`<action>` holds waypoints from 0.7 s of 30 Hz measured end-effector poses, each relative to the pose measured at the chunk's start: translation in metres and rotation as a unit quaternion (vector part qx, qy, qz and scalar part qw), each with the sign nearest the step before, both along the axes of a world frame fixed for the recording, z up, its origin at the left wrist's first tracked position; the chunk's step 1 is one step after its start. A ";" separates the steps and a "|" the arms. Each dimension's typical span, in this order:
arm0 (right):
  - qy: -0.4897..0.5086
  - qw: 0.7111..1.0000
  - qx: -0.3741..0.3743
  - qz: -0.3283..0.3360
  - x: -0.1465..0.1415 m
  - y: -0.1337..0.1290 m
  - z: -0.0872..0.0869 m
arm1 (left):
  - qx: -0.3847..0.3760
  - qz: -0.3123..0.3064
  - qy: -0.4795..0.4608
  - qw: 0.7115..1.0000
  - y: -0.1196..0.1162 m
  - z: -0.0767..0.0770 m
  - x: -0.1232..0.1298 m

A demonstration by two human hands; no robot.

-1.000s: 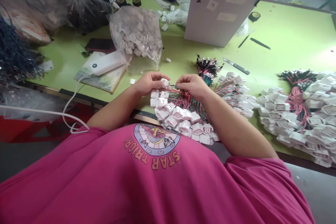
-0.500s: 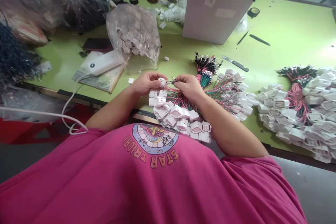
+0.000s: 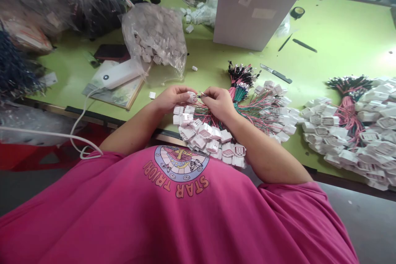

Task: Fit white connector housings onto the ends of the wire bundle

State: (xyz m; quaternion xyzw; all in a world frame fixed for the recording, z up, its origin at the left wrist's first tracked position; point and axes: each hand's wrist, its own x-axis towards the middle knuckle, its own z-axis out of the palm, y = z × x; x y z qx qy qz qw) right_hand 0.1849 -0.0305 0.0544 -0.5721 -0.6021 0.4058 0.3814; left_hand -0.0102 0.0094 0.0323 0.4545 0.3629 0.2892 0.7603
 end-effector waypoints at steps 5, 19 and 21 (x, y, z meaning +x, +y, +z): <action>-0.005 1.000 -0.025 -0.003 0.000 0.000 0.003 | -0.005 0.003 0.007 1.000 0.000 -0.001 0.000; -0.108 0.987 -0.047 0.107 0.009 0.000 0.017 | -0.003 -0.003 -0.006 1.000 0.001 -0.002 -0.001; -0.093 0.994 -0.012 0.062 0.010 -0.001 0.015 | -0.005 -0.001 -0.004 1.000 0.001 -0.002 -0.001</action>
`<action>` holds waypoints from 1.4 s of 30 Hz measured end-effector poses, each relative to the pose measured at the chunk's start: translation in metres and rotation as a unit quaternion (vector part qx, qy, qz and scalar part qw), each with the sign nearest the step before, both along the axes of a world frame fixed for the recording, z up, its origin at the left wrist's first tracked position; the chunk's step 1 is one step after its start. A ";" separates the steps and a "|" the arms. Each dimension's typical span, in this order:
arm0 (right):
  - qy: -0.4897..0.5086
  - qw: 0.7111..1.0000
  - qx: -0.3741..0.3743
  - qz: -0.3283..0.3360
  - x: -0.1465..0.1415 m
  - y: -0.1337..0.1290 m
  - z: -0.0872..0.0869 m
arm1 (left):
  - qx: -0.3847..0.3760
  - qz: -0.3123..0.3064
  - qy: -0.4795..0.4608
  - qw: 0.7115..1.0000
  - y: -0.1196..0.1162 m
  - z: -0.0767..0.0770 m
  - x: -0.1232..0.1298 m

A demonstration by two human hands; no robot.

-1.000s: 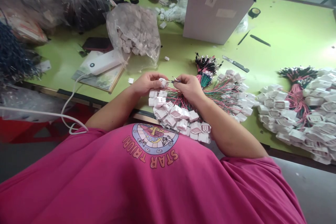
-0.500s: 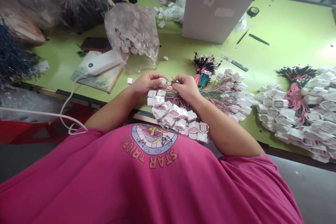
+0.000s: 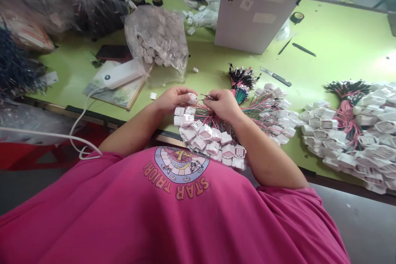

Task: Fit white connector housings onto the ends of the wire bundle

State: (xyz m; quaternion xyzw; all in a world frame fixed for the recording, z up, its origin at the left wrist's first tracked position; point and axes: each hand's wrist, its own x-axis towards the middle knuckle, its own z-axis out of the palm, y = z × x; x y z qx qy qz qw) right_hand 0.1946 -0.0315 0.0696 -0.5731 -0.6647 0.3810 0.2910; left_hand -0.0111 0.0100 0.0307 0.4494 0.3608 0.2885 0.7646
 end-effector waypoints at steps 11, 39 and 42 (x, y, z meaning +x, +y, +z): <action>-0.111 0.971 0.210 0.009 -0.005 -0.004 -0.023 | -0.005 0.005 0.006 1.000 -0.001 0.002 0.003; -0.015 1.000 -0.003 -0.003 -0.005 0.002 -0.017 | 0.111 0.007 0.102 0.988 -0.003 0.003 0.004; 0.008 1.000 -0.018 -0.015 -0.004 0.003 -0.017 | 0.114 0.004 0.106 0.988 -0.002 0.002 0.003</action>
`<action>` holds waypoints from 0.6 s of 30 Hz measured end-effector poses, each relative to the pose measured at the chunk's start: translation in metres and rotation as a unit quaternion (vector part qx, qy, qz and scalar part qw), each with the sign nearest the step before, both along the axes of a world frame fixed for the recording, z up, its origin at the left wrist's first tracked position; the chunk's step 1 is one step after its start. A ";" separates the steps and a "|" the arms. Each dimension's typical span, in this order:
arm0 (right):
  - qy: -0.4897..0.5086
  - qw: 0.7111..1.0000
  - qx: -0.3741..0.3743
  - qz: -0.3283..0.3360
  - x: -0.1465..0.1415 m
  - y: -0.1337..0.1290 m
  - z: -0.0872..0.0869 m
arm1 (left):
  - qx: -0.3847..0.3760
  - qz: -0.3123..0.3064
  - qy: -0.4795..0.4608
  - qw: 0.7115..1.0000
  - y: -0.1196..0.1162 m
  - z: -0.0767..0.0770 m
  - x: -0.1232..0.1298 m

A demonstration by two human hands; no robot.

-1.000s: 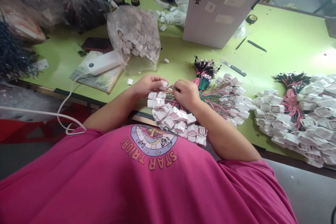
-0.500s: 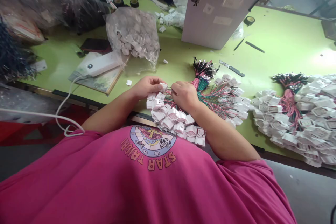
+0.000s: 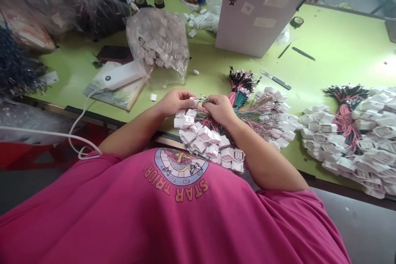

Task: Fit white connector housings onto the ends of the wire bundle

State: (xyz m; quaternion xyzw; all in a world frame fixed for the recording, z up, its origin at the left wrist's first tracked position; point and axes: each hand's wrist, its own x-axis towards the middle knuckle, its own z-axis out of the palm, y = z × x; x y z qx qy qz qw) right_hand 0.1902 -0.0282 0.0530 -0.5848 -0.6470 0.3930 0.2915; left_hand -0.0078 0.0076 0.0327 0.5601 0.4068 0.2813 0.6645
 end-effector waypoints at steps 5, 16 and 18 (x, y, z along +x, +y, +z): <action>0.022 1.000 0.006 0.007 -0.004 -0.003 0.000 | -0.005 -0.011 -0.014 1.000 0.001 0.000 -0.001; 0.030 0.999 0.029 -0.034 -0.009 -0.004 -0.001 | 0.029 -0.015 0.010 0.999 0.000 0.002 0.002; 0.031 0.999 0.016 -0.030 -0.009 -0.003 0.000 | 0.038 -0.022 0.020 0.999 0.000 0.001 0.002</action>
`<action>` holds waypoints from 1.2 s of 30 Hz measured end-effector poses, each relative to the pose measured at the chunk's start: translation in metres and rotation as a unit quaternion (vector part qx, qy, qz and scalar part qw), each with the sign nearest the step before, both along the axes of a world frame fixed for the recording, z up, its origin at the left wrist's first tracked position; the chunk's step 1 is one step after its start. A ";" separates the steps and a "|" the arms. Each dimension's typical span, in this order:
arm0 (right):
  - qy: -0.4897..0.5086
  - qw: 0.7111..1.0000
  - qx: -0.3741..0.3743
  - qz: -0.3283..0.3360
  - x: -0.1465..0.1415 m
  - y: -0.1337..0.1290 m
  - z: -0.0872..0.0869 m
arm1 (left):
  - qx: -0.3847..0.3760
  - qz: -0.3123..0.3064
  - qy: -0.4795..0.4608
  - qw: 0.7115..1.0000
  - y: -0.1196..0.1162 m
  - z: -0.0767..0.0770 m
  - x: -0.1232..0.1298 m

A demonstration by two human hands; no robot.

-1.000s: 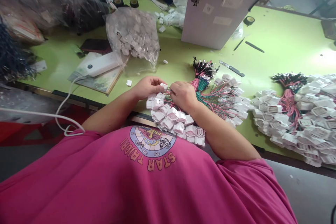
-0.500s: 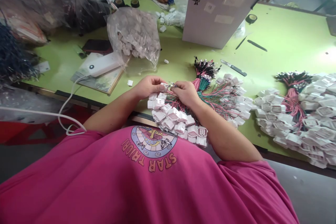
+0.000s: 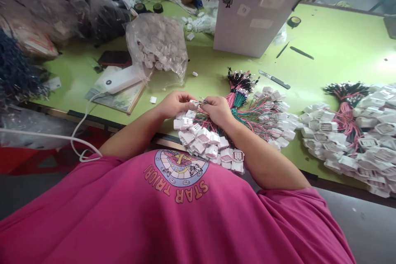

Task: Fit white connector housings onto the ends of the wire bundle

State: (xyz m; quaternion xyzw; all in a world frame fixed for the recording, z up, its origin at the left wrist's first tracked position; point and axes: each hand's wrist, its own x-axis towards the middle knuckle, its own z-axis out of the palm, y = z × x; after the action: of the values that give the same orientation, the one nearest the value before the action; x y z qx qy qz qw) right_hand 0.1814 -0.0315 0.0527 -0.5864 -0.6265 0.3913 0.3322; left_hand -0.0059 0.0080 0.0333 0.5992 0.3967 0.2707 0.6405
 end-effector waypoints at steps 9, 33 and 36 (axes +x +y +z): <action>-0.060 0.997 0.026 0.031 0.002 0.002 -0.003 | -0.006 -0.008 0.019 1.000 -0.001 0.003 0.000; 0.042 0.996 -0.044 0.063 0.006 0.005 -0.004 | 0.186 -0.039 0.156 0.969 -0.006 0.031 -0.005; 0.162 0.980 -0.115 0.013 0.012 0.010 -0.001 | 0.343 -0.032 0.239 0.908 -0.028 0.057 -0.007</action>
State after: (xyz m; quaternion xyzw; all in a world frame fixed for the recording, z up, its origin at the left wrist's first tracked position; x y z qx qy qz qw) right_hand 0.1929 -0.0218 0.0515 -0.5414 -0.5224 0.5550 0.3551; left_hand -0.0129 -0.0198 0.0901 0.8409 0.4017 0.2181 0.2898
